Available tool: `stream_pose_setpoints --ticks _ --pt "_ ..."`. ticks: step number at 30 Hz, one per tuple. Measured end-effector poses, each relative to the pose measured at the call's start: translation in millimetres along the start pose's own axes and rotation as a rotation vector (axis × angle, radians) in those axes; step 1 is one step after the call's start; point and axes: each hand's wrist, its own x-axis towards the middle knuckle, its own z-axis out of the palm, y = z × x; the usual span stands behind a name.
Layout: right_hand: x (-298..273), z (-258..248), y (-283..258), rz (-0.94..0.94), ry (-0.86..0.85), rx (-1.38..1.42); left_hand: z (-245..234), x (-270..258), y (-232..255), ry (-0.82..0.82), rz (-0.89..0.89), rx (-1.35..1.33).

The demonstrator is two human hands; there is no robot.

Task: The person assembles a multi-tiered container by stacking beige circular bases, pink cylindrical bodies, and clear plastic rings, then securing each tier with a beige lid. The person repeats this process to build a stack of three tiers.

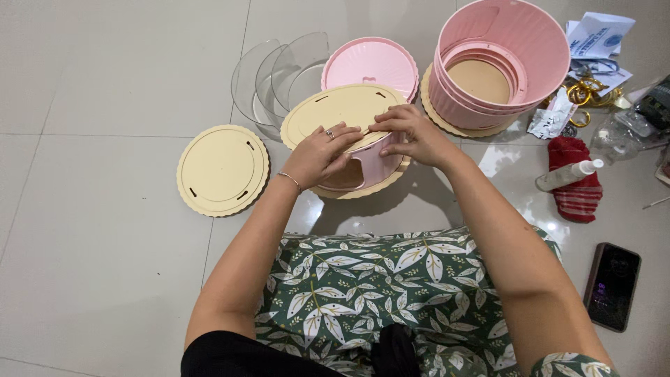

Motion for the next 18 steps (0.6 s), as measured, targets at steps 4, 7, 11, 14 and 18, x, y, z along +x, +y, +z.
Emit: stream_pose_setpoints --ticks 4,7,11,14,18 --pt "3 3 -2 -0.009 0.043 0.021 -2 0 1 0.075 0.024 -0.007" --pt "6 0 -3 0.009 0.054 0.042 -1 5 -2 0.070 0.002 -0.005" --pt "13 -6 -5 0.056 0.040 0.044 4 14 -7 0.055 -0.017 0.075" --pt "17 -9 -6 0.048 0.010 0.022 4 16 -12 0.095 -0.002 0.099" --pt "22 -5 -7 0.021 -0.018 -0.003 3 13 -15 0.082 -0.024 0.104"
